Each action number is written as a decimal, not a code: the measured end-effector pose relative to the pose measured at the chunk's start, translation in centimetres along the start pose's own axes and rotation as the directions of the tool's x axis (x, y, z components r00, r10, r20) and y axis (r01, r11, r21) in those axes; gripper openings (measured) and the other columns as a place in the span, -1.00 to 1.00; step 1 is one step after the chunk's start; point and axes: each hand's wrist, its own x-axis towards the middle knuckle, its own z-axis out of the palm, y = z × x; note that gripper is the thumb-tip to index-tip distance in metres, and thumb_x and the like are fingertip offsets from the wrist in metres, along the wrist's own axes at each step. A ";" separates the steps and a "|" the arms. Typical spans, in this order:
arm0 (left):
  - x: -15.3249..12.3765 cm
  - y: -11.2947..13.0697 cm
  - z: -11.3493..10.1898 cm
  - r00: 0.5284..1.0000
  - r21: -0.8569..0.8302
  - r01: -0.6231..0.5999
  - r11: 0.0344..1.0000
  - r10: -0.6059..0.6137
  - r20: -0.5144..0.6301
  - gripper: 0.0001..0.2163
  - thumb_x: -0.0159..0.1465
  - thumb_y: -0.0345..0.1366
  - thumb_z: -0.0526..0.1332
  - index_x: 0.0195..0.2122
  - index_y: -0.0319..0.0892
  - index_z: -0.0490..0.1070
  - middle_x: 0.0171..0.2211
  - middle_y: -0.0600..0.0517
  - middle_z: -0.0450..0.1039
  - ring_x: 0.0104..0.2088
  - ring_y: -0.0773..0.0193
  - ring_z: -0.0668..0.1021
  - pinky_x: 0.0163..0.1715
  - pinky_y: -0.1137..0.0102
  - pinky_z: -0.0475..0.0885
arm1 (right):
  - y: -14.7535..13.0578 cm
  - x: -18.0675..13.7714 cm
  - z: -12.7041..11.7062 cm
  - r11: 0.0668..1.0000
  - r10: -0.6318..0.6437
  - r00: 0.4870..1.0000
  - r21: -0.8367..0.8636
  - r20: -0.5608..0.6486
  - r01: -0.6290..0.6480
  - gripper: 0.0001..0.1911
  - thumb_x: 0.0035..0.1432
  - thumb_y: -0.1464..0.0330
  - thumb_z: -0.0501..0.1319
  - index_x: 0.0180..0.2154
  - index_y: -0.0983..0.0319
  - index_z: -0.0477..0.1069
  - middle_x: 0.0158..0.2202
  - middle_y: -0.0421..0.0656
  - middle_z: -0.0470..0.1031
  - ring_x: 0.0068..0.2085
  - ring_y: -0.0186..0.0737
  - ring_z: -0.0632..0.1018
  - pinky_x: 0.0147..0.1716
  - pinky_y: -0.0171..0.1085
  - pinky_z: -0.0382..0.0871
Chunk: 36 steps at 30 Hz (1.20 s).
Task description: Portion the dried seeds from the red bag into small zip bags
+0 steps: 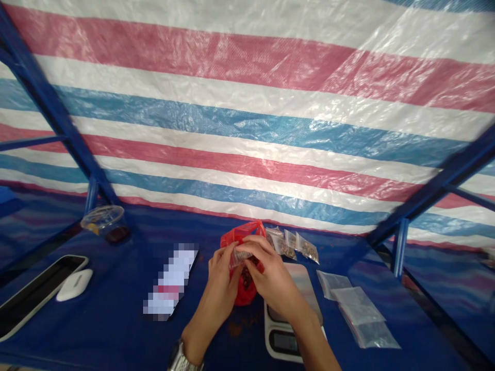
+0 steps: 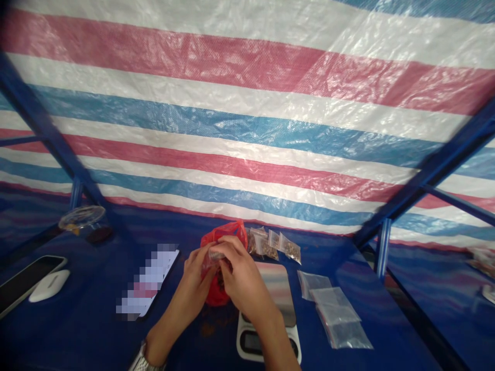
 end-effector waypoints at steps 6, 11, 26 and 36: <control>-0.3 0.5 0.0 0.998 -0.177 0.038 0.984 -0.027 0.060 -0.56 0.37 -0.28 0.18 0.27 -0.01 0.32 0.17 -0.14 0.39 0.23 0.01 0.43 0.27 0.00 0.32 | -0.1 -0.1 -0.7 0.997 -0.021 0.999 -0.067 0.029 0.023 -0.48 0.27 0.64 -0.01 0.01 0.05 0.52 0.10 -0.15 0.50 0.14 -0.21 0.52 0.21 -0.18 0.37; -0.1 1.0 -0.6 0.993 -0.379 0.066 0.923 -0.022 0.119 -0.44 0.37 -0.18 0.24 0.38 -0.03 0.19 0.33 -0.14 0.31 0.35 0.03 0.36 0.37 0.05 0.22 | -0.6 -0.3 -0.9 0.990 -0.080 0.997 -0.117 0.019 0.082 -0.47 0.27 0.63 0.00 0.02 0.04 0.53 0.13 -0.15 0.51 0.14 -0.17 0.54 0.16 -0.17 0.42; 0.5 2.0 -1.2 1.000 -0.348 -0.001 0.938 -0.008 -0.026 -0.52 0.32 -0.21 0.29 0.26 -0.04 0.32 0.28 -0.08 0.39 0.26 0.07 0.47 0.27 0.19 0.35 | -0.9 -0.4 -1.3 0.988 -0.021 0.992 -0.153 -0.121 0.003 -0.54 0.39 0.47 0.05 0.20 -0.01 0.43 0.21 -0.13 0.45 0.25 -0.11 0.45 0.25 -0.12 0.34; 0.7 0.1 -2.2 0.928 -0.144 0.260 0.955 -0.289 -0.234 -0.50 0.42 0.01 0.06 0.24 -0.22 0.29 -0.04 -0.21 0.52 -0.01 -0.04 0.59 0.10 -0.03 0.44 | 3.4 -0.4 0.5 0.853 0.209 0.978 -0.493 0.027 -0.169 -0.55 0.10 0.66 0.12 -0.08 0.16 0.56 -0.04 -0.09 0.63 0.09 0.00 0.50 0.10 -0.04 0.20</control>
